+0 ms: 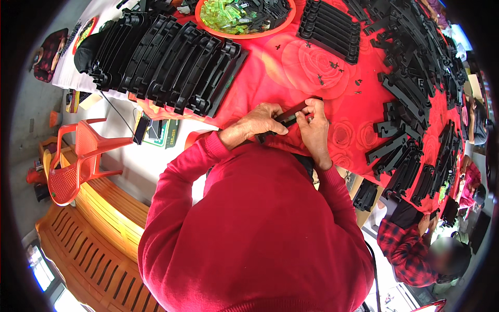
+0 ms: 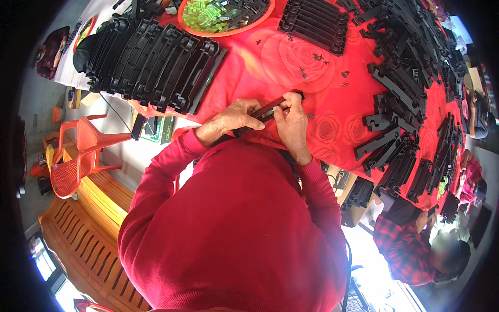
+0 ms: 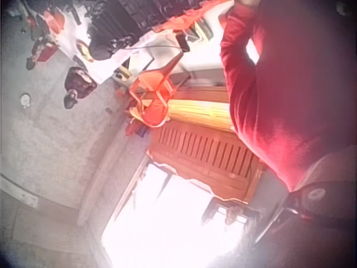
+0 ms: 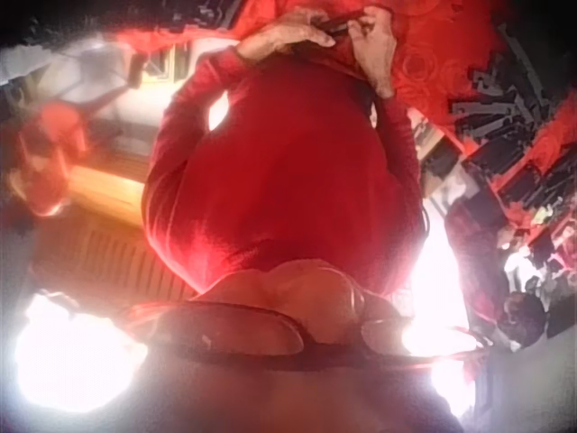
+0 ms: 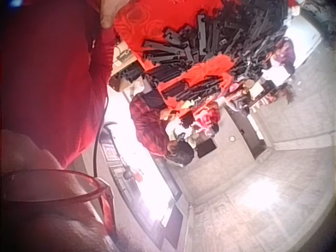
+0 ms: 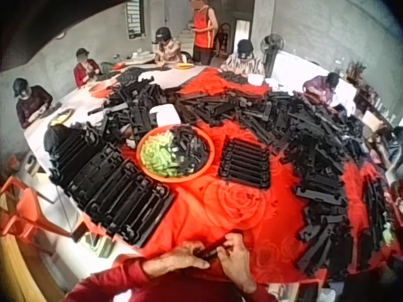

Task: The person assembles small plastic components and plastic connectors into larger black plastic housing units by hand on a workspace.

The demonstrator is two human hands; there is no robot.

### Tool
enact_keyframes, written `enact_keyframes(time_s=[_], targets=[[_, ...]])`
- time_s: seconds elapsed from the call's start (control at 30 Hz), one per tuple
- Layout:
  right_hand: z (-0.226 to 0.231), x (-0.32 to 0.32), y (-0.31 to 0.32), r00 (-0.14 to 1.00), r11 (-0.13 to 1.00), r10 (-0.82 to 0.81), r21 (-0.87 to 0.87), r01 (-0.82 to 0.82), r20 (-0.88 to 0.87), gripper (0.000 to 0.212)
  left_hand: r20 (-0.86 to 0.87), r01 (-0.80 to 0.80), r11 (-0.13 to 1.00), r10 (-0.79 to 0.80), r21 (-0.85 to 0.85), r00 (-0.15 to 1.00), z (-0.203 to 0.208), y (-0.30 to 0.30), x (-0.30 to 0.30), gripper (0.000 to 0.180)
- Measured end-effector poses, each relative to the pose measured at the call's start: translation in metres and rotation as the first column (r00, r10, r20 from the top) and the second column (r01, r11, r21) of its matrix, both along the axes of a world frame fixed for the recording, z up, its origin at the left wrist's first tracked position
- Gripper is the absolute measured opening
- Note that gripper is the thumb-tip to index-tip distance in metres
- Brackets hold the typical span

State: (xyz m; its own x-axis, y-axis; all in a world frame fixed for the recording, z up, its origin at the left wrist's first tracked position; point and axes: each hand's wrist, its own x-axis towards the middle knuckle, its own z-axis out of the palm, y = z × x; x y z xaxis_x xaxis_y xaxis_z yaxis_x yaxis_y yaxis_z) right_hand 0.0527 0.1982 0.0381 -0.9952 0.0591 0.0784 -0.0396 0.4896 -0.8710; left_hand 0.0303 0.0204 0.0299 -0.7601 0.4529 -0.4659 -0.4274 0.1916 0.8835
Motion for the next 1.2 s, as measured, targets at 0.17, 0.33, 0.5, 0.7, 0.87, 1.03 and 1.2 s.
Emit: enact_keyframes(time_s=[0.17,0.33,0.5,0.7,0.87,1.03,1.2], targets=[[0.009,-0.008,0.008,0.988,0.984,0.108,0.128,-0.122,0.111,0.028,-0.087,0.100,0.988,-0.111,-0.120,0.990,0.004,-0.001,-0.004,0.030],[0.006,-0.007,0.007,0.985,0.966,0.171,0.191,-0.173,0.030,0.024,-0.132,0.098,0.983,-0.119,-0.156,0.984,0.004,0.001,-0.003,0.032],[0.010,-0.004,0.000,0.992,0.963,0.114,0.238,-0.123,0.051,0.025,-0.207,0.089,0.979,-0.128,-0.186,0.970,-0.002,0.001,0.000,0.034],[0.001,-0.008,0.002,0.994,0.935,0.105,0.339,-0.108,0.028,0.024,-0.246,0.133,0.952,-0.203,-0.274,0.948,0.005,0.003,-0.003,0.034],[0.002,-0.007,0.008,0.993,0.965,0.116,0.237,-0.113,0.000,0.030,-0.284,0.189,0.925,-0.288,-0.329,0.915,0.005,0.003,-0.010,0.035],[0.028,0.006,0.027,0.996,1.000,0.016,-0.002,-0.017,-0.087,0.025,-0.448,0.189,0.882,-0.391,-0.431,0.804,0.009,-0.006,-0.025,0.040],[0.033,-0.003,0.041,0.995,0.708,-0.073,-0.707,0.007,-0.064,0.011,-0.642,0.099,0.788,-0.562,-0.608,0.522,0.013,-0.007,-0.027,0.044]])
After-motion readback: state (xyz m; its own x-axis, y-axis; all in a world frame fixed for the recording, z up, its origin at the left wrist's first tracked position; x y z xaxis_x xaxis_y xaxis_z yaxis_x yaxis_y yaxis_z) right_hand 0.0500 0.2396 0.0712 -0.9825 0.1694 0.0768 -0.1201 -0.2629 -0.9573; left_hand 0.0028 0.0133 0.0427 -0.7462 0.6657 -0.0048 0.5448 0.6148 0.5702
